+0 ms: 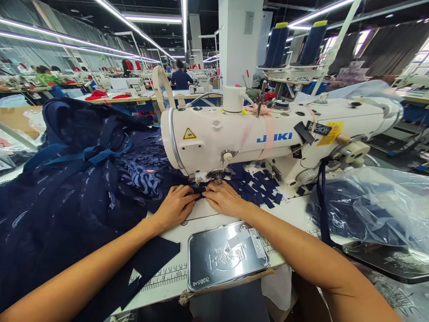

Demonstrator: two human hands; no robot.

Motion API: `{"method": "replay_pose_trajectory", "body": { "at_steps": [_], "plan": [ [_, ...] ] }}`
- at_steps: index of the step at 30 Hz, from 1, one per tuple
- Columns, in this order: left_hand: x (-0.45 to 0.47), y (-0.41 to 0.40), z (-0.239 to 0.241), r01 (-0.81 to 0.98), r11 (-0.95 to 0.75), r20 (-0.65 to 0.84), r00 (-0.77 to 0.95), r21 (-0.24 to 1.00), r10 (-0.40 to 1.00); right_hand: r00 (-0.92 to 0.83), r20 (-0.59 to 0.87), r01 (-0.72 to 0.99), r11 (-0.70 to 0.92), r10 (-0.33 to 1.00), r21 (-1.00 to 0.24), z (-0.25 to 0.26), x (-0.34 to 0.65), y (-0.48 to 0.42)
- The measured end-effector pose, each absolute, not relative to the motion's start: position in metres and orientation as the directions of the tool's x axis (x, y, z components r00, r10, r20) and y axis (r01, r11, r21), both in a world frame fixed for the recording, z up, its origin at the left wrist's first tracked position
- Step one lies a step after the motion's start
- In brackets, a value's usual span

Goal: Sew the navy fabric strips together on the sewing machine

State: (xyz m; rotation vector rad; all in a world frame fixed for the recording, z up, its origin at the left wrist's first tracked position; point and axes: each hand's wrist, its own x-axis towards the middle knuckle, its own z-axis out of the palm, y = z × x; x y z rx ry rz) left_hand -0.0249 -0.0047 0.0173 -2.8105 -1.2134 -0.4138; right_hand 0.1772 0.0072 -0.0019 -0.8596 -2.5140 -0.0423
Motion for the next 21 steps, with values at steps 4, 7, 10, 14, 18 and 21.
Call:
{"method": "replay_pose_trajectory", "body": {
  "at_steps": [4, 7, 10, 14, 18, 21],
  "plan": [
    [-0.0243, -0.0047, 0.0166, 0.725, -0.687, 0.218, 0.664, 0.046, 0.716, -0.696, 0.481, 0.488, 0.842, 0.534, -0.229, -0.0051, 0.1848, 0.0123],
    [-0.0259, -0.0045, 0.0173, 0.723, -0.689, 0.189, 0.67, 0.05, 0.718, -0.712, 0.493, 0.461, 0.863, 0.5, -0.209, -0.0055, 0.188, 0.014],
    [-0.0256, -0.0073, 0.0176, 0.719, -0.695, 0.202, 0.68, -0.001, 0.704, -0.741, 0.506, 0.468, 0.88, 0.441, -0.083, -0.0041, 0.1878, 0.0133],
    [-0.0259, -0.0116, 0.0167, 0.695, -0.716, 0.2, 0.713, -0.069, 0.672, -0.765, 0.495, 0.482, 0.876, 0.411, 0.018, -0.0015, 0.1847, 0.0107],
    [-0.0304, -0.0111, 0.0171, 0.677, -0.735, 0.179, 0.728, -0.038, 0.661, -0.766, 0.49, 0.476, 0.879, 0.416, -0.001, -0.0011, 0.1818, 0.0091],
    [-0.033, -0.0095, 0.019, 0.672, -0.741, 0.163, 0.731, -0.005, 0.662, -0.76, 0.498, 0.471, 0.882, 0.417, -0.019, -0.0016, 0.1809, 0.0086]
  ]
}}
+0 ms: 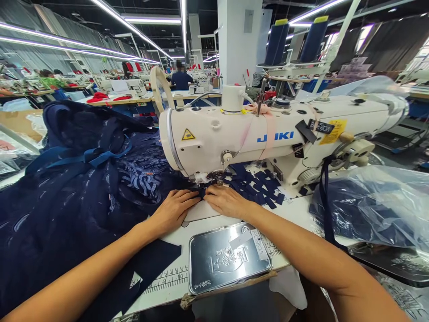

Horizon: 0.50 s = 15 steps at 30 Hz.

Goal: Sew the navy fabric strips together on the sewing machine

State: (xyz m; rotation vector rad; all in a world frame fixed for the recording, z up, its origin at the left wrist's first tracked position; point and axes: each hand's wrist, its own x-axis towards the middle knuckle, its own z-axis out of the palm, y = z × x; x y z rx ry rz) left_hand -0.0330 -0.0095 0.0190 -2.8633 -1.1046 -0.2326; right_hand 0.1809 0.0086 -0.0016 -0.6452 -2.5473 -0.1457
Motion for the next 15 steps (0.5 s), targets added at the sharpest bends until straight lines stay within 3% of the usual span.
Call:
{"method": "replay_pose_trajectory", "body": {
  "at_steps": [15],
  "plan": [
    [-0.0325, -0.0064, 0.0225, 0.681, -0.731, 0.121, 0.722, 0.052, 0.681, -0.767, 0.464, 0.508, 0.861, 0.444, 0.016, -0.0009, 0.177, 0.006]
  ]
}}
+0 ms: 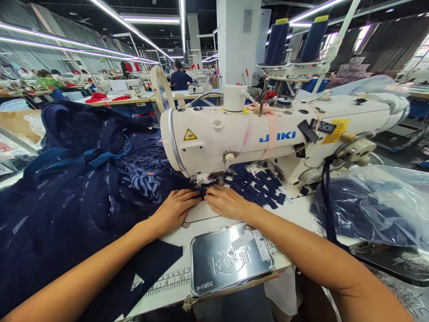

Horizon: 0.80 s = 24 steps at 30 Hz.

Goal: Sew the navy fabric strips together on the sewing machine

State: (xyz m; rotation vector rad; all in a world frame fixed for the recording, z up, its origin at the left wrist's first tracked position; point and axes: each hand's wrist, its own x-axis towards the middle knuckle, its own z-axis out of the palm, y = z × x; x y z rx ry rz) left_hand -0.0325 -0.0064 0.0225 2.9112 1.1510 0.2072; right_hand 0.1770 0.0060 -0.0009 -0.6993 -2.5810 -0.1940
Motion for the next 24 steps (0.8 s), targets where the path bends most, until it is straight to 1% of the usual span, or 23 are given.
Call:
{"method": "replay_pose_trajectory", "body": {
  "at_steps": [7, 12, 15, 18, 21, 22, 24],
  "plan": [
    [-0.033, 0.0, 0.026, 0.687, -0.724, 0.11, 0.717, 0.056, 0.688, -0.753, 0.443, 0.565, 0.823, 0.486, 0.057, -0.002, 0.173, 0.008],
    [-0.035, 0.009, 0.026, 0.686, -0.724, 0.102, 0.717, 0.066, 0.689, -0.738, 0.438, 0.585, 0.81, 0.514, 0.036, -0.001, 0.176, 0.011],
    [-0.035, 0.015, 0.027, 0.685, -0.724, 0.103, 0.717, 0.077, 0.689, -0.725, 0.424, 0.587, 0.809, 0.543, -0.035, -0.001, 0.18, 0.015],
    [-0.035, 0.021, 0.026, 0.682, -0.728, 0.126, 0.717, 0.077, 0.685, -0.667, 0.426, 0.609, 0.777, 0.612, -0.162, -0.003, 0.18, 0.024],
    [-0.034, 0.024, 0.024, 0.685, -0.726, 0.16, 0.712, 0.052, 0.683, -0.525, 0.385, 0.721, 0.637, 0.76, -0.273, -0.007, 0.172, 0.037],
    [-0.034, 0.024, 0.023, 0.689, -0.724, 0.176, 0.709, 0.035, 0.683, -0.477, 0.368, 0.759, 0.585, 0.798, -0.286, -0.009, 0.169, 0.042],
    [-0.033, 0.021, 0.02, 0.699, -0.715, 0.226, 0.7, -0.025, 0.677, -0.424, 0.352, 0.803, 0.526, 0.835, -0.281, -0.011, 0.162, 0.05]
  ]
}}
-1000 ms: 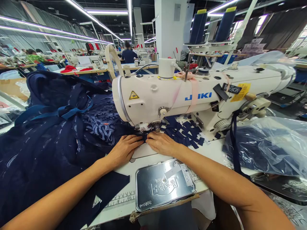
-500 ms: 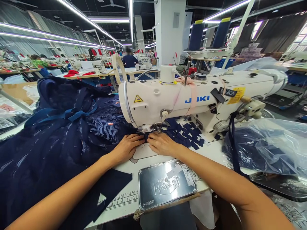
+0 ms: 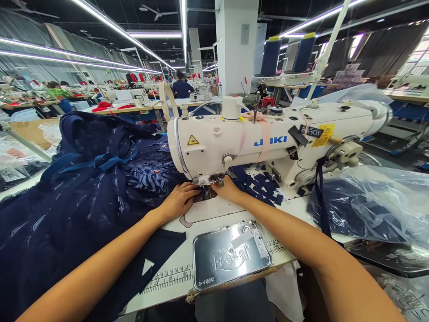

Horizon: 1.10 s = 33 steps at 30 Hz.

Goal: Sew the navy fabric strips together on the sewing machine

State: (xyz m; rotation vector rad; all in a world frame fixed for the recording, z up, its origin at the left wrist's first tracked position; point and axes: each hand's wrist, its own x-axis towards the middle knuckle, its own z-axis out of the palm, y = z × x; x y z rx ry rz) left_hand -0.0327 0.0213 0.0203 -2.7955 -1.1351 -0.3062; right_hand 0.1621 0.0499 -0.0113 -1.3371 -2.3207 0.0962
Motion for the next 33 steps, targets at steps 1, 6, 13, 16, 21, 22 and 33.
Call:
{"method": "replay_pose_trajectory", "body": {
  "at_steps": [1, 6, 13, 16, 21, 22, 33],
  "plan": [
    [-0.032, 0.018, 0.019, 0.706, -0.705, 0.258, 0.696, -0.073, 0.67, -0.419, 0.354, 0.809, 0.521, 0.836, -0.272, -0.012, 0.16, 0.053],
    [-0.028, 0.0, 0.017, 0.741, -0.572, 0.348, 0.671, -0.351, 0.655, -0.5, 0.376, 0.782, 0.593, 0.781, -0.192, -0.007, 0.165, 0.055],
    [-0.026, 0.009, 0.024, 0.782, -0.536, 0.244, 0.614, -0.319, 0.75, -0.716, 0.419, 0.661, 0.735, 0.558, 0.149, 0.004, 0.178, 0.037],
    [-0.024, 0.014, 0.028, 0.777, -0.554, 0.206, 0.619, -0.299, 0.758, -0.681, 0.427, 0.702, 0.696, 0.595, 0.151, 0.002, 0.175, 0.032],
    [-0.021, 0.016, 0.03, 0.778, -0.555, 0.201, 0.618, -0.295, 0.76, -0.648, 0.431, 0.734, 0.667, 0.628, 0.131, 0.002, 0.169, 0.029],
    [-0.021, 0.017, 0.03, 0.779, -0.555, 0.205, 0.617, -0.291, 0.759, -0.647, 0.417, 0.735, 0.667, 0.638, 0.12, 0.002, 0.169, 0.029],
    [-0.02, 0.026, 0.028, 0.779, -0.559, 0.186, 0.617, -0.285, 0.765, -0.554, 0.376, 0.815, 0.575, 0.743, 0.065, 0.0, 0.162, 0.024]
  ]
}}
